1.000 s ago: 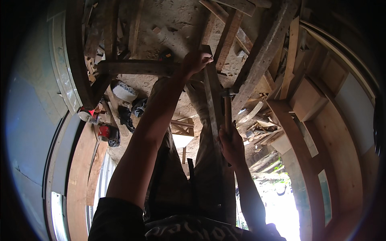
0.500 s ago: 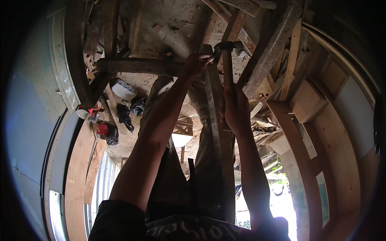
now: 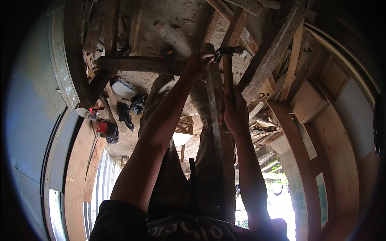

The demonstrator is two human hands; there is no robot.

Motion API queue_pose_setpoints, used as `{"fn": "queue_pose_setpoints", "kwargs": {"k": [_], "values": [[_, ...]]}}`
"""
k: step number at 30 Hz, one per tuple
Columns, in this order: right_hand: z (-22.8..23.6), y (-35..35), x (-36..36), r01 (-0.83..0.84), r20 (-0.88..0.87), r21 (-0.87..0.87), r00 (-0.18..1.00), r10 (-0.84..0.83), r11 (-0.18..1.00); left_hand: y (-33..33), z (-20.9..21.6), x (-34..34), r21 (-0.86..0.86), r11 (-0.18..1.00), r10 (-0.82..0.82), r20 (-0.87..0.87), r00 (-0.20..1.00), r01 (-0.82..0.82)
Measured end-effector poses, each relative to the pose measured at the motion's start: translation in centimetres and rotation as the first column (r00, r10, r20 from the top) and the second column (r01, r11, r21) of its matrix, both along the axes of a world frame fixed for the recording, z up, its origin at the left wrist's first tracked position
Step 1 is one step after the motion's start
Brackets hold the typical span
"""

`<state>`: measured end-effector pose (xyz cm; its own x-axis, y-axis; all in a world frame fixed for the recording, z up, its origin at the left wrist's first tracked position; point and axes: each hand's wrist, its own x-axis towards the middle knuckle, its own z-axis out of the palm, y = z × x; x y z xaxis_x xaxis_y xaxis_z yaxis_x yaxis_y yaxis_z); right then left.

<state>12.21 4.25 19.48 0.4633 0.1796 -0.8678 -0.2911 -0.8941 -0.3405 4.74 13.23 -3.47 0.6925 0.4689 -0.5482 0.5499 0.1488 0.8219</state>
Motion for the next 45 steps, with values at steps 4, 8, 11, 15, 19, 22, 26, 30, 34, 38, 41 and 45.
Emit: {"fn": "queue_pose_setpoints", "kwargs": {"k": [4, 8, 11, 15, 19, 22, 26, 30, 34, 38, 41, 45], "values": [[-0.1, -0.1, -0.3, 0.031, -0.023, 0.003, 0.999, -0.03, 1.0, -0.3, -1.3, -0.4, 0.021, 0.999, -0.037, 0.022, 0.999, 0.036], [0.0, 0.0, -0.4, 0.039, -0.024, -0.003, 0.999, -0.039, 0.999, -0.8, -1.5, -0.5, 0.143, 0.987, -0.085, 0.042, 0.995, 0.079], [-0.3, -0.1, -0.1, 0.012, -0.006, 0.001, 1.0, -0.012, 1.0, -0.1, -1.2, -0.2, 0.079, 0.991, -0.109, 0.033, 0.993, 0.106], [-0.3, 0.3, 0.5, -0.029, 0.013, 0.004, 0.999, 0.029, 1.0, 0.4, -0.8, -0.3, -0.076, 0.995, -0.057, 0.016, 0.998, 0.058], [-0.5, 0.3, 0.8, 0.005, -0.019, -0.004, 1.0, -0.005, 1.0, 0.9, -0.5, -0.2, -0.028, 0.994, -0.108, 0.061, 0.992, 0.109], [-1.5, -0.9, 0.3, -0.021, 0.035, 0.034, 0.999, 0.02, 0.999, 1.2, 0.0, 0.0, -0.002, 0.995, -0.104, -0.027, 0.994, 0.104], [-1.7, -1.0, 0.3, -0.05, 0.026, 0.046, 0.998, 0.049, 0.998, 1.5, -0.7, -0.3, 0.044, 0.983, -0.179, 0.012, 0.984, 0.179], [-3.0, -1.6, 0.6, -0.148, 0.113, 0.035, 0.983, 0.143, 0.988, 1.6, -0.3, -0.4, -0.012, 0.989, -0.146, -0.013, 0.989, 0.146], [-3.1, -1.1, 1.3, -0.107, 0.066, -0.004, 0.992, 0.107, 0.994, 1.0, -0.4, -0.8, -0.062, 0.989, -0.131, 0.029, 0.991, 0.133], [-3.2, -1.9, 0.8, -0.112, 0.132, 0.083, 0.986, 0.101, 0.99, -1.7, -2.0, -1.3, 0.003, 1.0, -0.004, 0.009, 1.0, 0.004], [-1.1, -0.7, 0.6, 0.057, 0.039, 0.066, 0.997, -0.06, 0.996, -1.2, 0.5, -0.1, -0.12, 0.993, 0.009, -0.068, 0.998, -0.017], [-0.8, 0.1, 0.9, 0.12, -0.018, 0.075, 0.993, -0.119, 0.99, -1.8, -1.1, -0.2, 0.039, 0.996, -0.082, -0.001, 0.997, 0.082]]}}
